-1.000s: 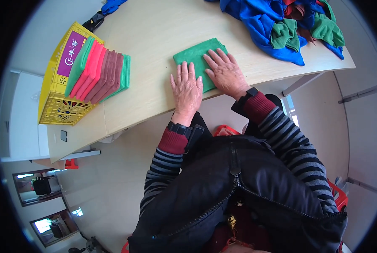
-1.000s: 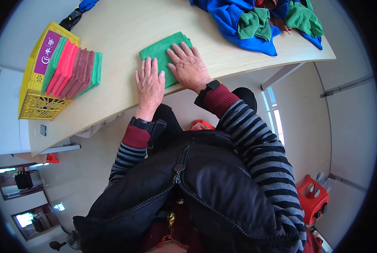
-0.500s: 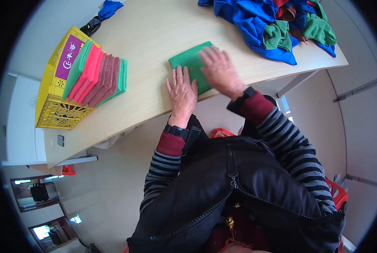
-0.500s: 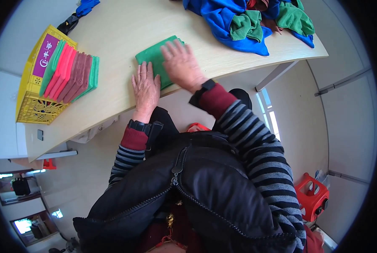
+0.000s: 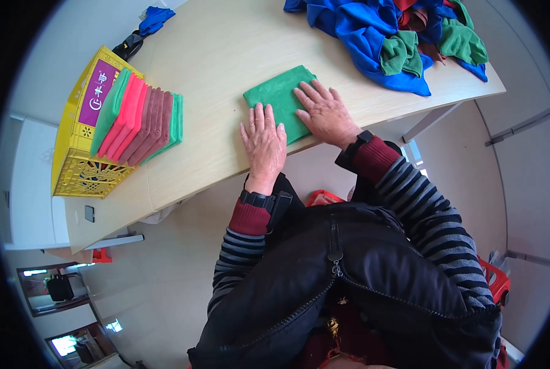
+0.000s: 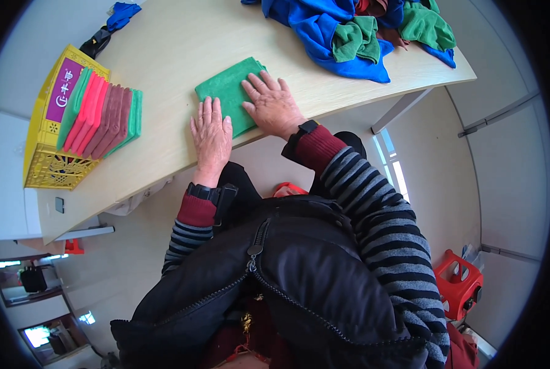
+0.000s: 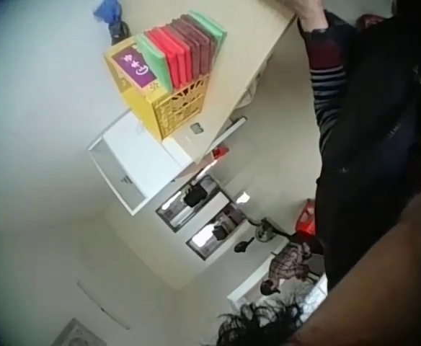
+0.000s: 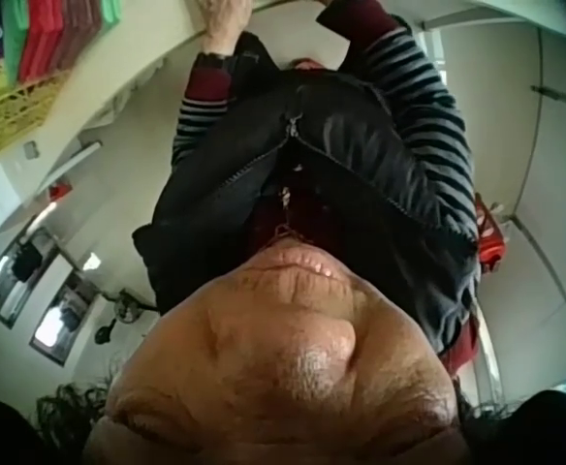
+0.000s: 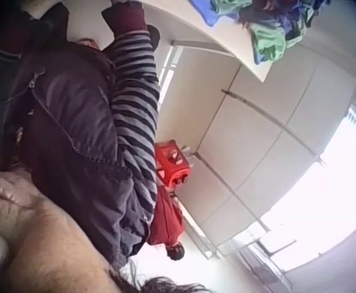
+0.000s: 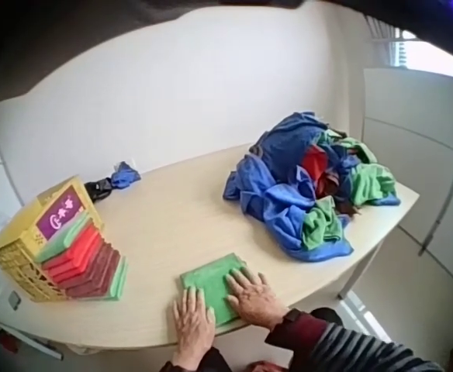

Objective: The person picks up a green cloth from a pile, spreads it flat on the table, and folds it into a smaller square. They then place the folded cloth onto a stack of other cloths next to a yellow crate.

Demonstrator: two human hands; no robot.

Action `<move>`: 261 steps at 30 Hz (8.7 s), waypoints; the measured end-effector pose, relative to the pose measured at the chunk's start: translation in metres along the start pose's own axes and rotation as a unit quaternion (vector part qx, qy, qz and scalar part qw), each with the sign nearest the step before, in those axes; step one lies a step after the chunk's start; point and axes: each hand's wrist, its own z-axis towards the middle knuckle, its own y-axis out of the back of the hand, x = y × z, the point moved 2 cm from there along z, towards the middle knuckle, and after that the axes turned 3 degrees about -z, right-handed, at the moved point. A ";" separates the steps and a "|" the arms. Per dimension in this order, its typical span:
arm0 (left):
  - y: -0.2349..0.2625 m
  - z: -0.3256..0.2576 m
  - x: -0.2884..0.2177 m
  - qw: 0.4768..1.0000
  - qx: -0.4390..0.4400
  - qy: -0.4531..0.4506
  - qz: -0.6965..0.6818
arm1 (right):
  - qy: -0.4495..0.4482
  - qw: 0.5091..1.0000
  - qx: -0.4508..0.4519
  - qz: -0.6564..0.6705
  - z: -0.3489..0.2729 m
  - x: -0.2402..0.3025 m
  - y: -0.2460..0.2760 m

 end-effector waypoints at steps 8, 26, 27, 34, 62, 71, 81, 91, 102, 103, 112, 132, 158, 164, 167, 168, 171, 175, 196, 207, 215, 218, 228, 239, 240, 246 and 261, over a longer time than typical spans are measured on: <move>0.000 -0.001 0.001 1.000 0.015 0.003 0.005 | 0.014 0.997 0.023 -0.066 0.038 0.024 0.005; 0.019 0.018 0.005 0.998 0.053 -0.019 0.026 | -0.055 0.998 -0.018 -0.013 0.021 -0.005 0.005; 0.021 0.025 0.009 0.997 0.066 -0.025 0.027 | -0.053 0.998 -0.021 -0.016 0.012 -0.005 0.009; 0.011 0.086 0.049 0.996 0.023 -0.065 -0.048 | 0.009 0.996 0.015 0.086 -0.032 0.025 0.057; -0.026 0.070 0.007 0.990 0.081 -0.076 -0.090 | -0.057 0.997 -0.008 0.045 0.024 0.013 -0.024; -0.025 0.073 0.017 0.993 0.092 -0.028 -0.070 | -0.061 0.998 -0.001 0.032 0.023 0.009 -0.019; -0.020 0.066 0.034 0.991 0.115 0.050 -0.055 | -0.088 0.995 0.015 0.039 0.016 0.007 -0.010; 0.006 0.051 0.044 0.995 0.074 0.055 0.035 | -0.106 0.994 0.031 -0.009 0.008 -0.004 0.008; -0.024 0.074 0.003 0.992 0.072 -0.047 -0.091 | -0.014 0.998 0.030 0.052 0.041 0.013 -0.017; -0.024 0.073 0.004 0.993 0.065 -0.046 -0.083 | -0.013 0.999 0.025 0.047 0.042 0.012 -0.019; -0.027 0.067 0.010 0.994 0.045 -0.055 -0.083 | -0.053 0.998 0.020 0.016 0.037 0.008 -0.018; -0.010 0.076 -0.013 0.995 0.040 -0.075 -0.046 | -0.063 0.997 -0.030 -0.019 0.024 0.002 -0.007; -0.011 0.072 0.015 0.998 0.059 0.005 -0.005 | -0.112 0.993 -0.025 0.035 0.012 -0.003 -0.010; 0.000 0.052 -0.007 0.999 0.027 -0.026 0.032 | -0.089 0.995 -0.046 -0.005 0.010 0.004 -0.001; -0.013 0.037 -0.014 0.999 0.018 -0.029 -0.012 | -0.068 0.997 -0.047 0.011 0.003 0.018 -0.003; -0.014 0.035 -0.016 0.999 0.012 -0.031 -0.035 | -0.061 0.997 -0.032 0.022 0.002 0.020 -0.005; -0.012 0.029 -0.013 0.999 -0.004 -0.042 -0.017 | -0.055 0.997 -0.019 0.042 -0.001 0.018 -0.005; -0.012 0.028 -0.012 0.999 -0.007 -0.046 0.002 | -0.055 0.996 -0.028 0.057 -0.007 0.010 -0.005; 0.004 0.043 -0.004 1.000 0.018 -0.016 -0.014 | -0.015 1.000 -0.023 0.007 0.026 0.004 0.005; -0.012 0.049 -0.001 0.996 0.053 -0.038 -0.059 | 0.010 1.000 0.015 -0.001 0.032 0.004 -0.021; -0.009 0.045 -0.002 0.996 0.057 -0.028 -0.064 | 0.030 0.999 0.030 -0.017 0.032 0.009 -0.014; -0.009 0.045 0.000 0.996 0.054 -0.027 -0.062 | 0.044 0.999 0.020 0.010 0.029 0.012 -0.016; -0.007 0.042 0.000 0.997 0.054 -0.034 -0.049 | 0.035 0.998 0.043 -0.007 0.029 0.013 -0.017; -0.004 0.032 -0.004 0.997 0.051 -0.037 -0.051 | 0.042 0.998 0.041 0.006 0.018 0.014 -0.012; -0.004 0.032 -0.003 0.997 0.051 -0.035 -0.051 | 0.047 0.998 0.050 0.009 0.018 0.012 -0.011; -0.006 0.028 -0.006 0.996 0.055 -0.023 -0.068 | -0.002 1.000 0.012 0.020 0.012 0.008 -0.014; 0.032 -0.018 -0.015 0.984 -0.105 -0.111 -0.091 | 0.022 0.999 -0.020 -0.011 0.025 -0.008 0.002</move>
